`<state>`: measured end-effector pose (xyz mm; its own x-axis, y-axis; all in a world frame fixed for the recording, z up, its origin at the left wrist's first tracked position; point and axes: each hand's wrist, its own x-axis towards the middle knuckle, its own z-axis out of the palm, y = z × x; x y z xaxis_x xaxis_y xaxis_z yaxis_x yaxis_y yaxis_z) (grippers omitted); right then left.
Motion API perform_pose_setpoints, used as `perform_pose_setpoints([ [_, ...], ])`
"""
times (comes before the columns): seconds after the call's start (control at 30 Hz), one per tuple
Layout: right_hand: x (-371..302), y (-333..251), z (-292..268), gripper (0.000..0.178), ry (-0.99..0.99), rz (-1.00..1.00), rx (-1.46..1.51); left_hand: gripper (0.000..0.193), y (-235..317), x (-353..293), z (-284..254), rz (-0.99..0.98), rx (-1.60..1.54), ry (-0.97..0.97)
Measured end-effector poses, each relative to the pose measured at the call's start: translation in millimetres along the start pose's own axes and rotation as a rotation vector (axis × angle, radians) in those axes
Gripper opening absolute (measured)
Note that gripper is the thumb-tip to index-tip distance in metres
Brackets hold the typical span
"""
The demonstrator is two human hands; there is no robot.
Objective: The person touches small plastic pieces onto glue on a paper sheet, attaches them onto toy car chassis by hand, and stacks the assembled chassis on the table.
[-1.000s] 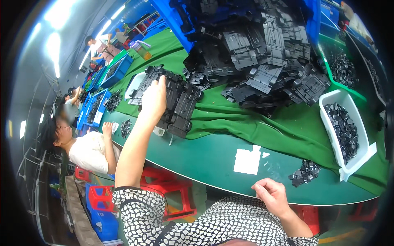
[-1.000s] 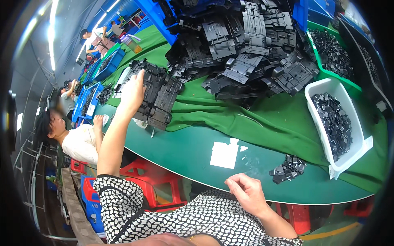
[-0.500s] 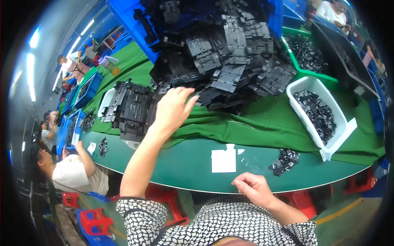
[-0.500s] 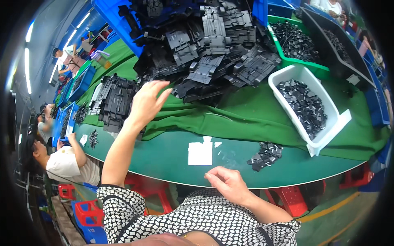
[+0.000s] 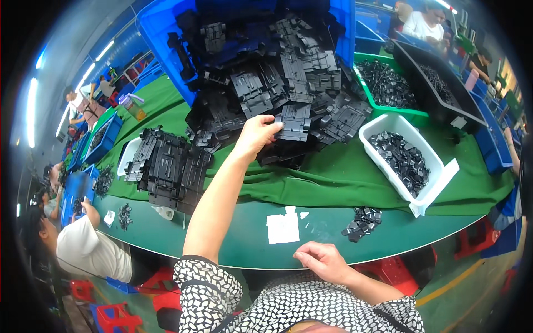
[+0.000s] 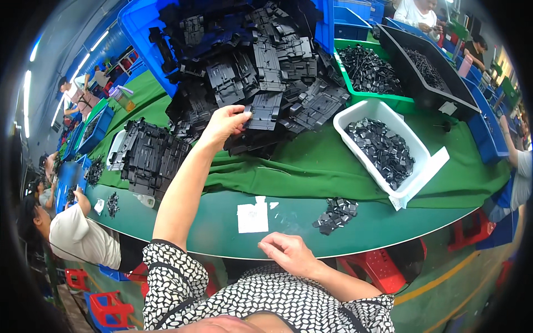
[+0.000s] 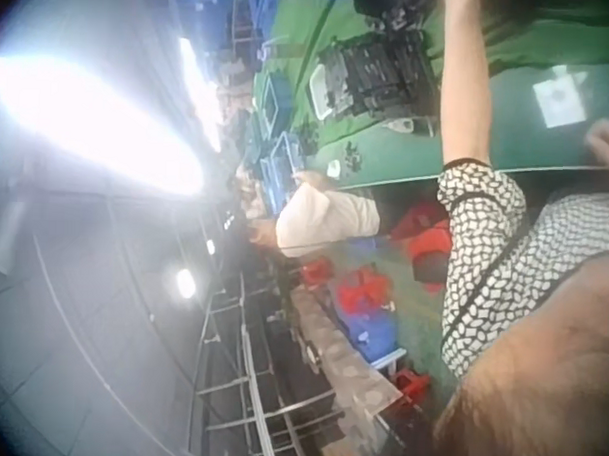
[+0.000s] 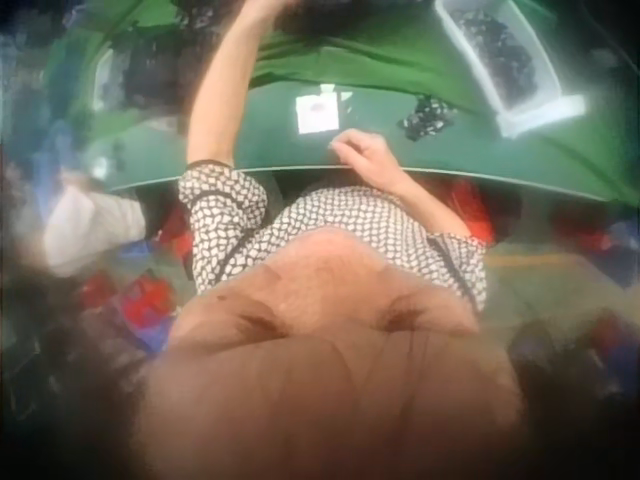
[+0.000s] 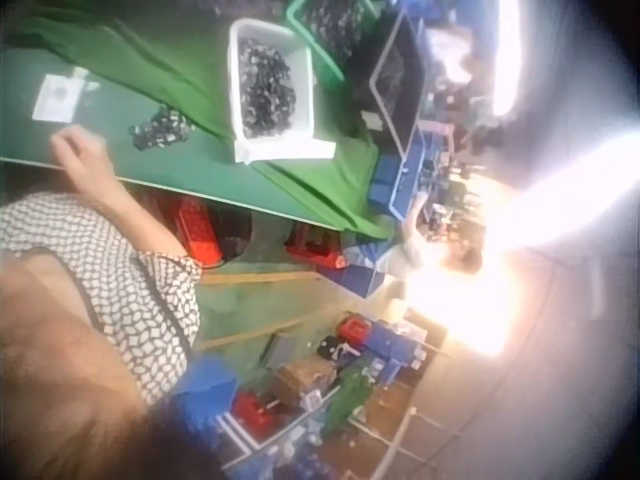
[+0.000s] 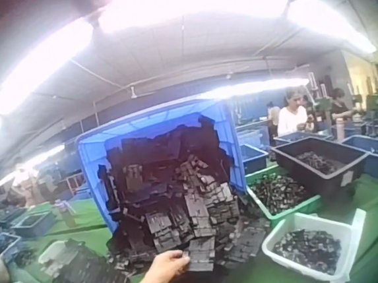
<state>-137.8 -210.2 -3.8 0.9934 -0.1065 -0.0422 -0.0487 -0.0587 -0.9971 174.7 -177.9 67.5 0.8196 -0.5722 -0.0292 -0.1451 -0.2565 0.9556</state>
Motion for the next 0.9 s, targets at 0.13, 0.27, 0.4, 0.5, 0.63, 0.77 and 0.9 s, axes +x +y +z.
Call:
perform_pose_setpoints([
  [0.13, -1.0, 1.6, -1.2, 0.017, -0.014, 0.012, -0.008, 0.023, 8.3, 5.9, -2.8, -0.103, -0.122, -0.158],
  [0.27, -1.2, 2.1, 0.5, 0.018, -0.006, -0.012, 0.003, 0.023, 31.5, -3.7, 3.2, 0.012, -0.113, -0.082],
  [0.4, -3.1, 0.2, -0.6, 0.018, -0.007, -0.008, -0.004, 0.019, 31.9, -13.6, 1.0, -0.169, -0.542, -0.126],
  [0.5, -2.8, 1.4, -0.7, 0.018, -0.014, -0.006, 0.011, 0.019, 30.2, -27.4, -10.2, -0.239, -0.954, -0.270],
  [0.63, -0.8, 1.1, 0.7, 0.016, -0.013, -0.066, 0.021, 0.023, 20.2, -55.4, -8.4, -0.271, -1.304, -0.250],
  [0.77, -0.9, 5.1, -0.6, 0.015, 0.005, -0.093, -0.009, 0.031, -2.9, -90.2, -8.7, -0.286, -1.649, -0.413],
  [0.9, -0.8, 4.3, 2.1, 0.015, 0.016, -0.084, -0.022, 0.033, -28.2, -130.6, -12.0, -0.270, -1.792, -0.386],
])
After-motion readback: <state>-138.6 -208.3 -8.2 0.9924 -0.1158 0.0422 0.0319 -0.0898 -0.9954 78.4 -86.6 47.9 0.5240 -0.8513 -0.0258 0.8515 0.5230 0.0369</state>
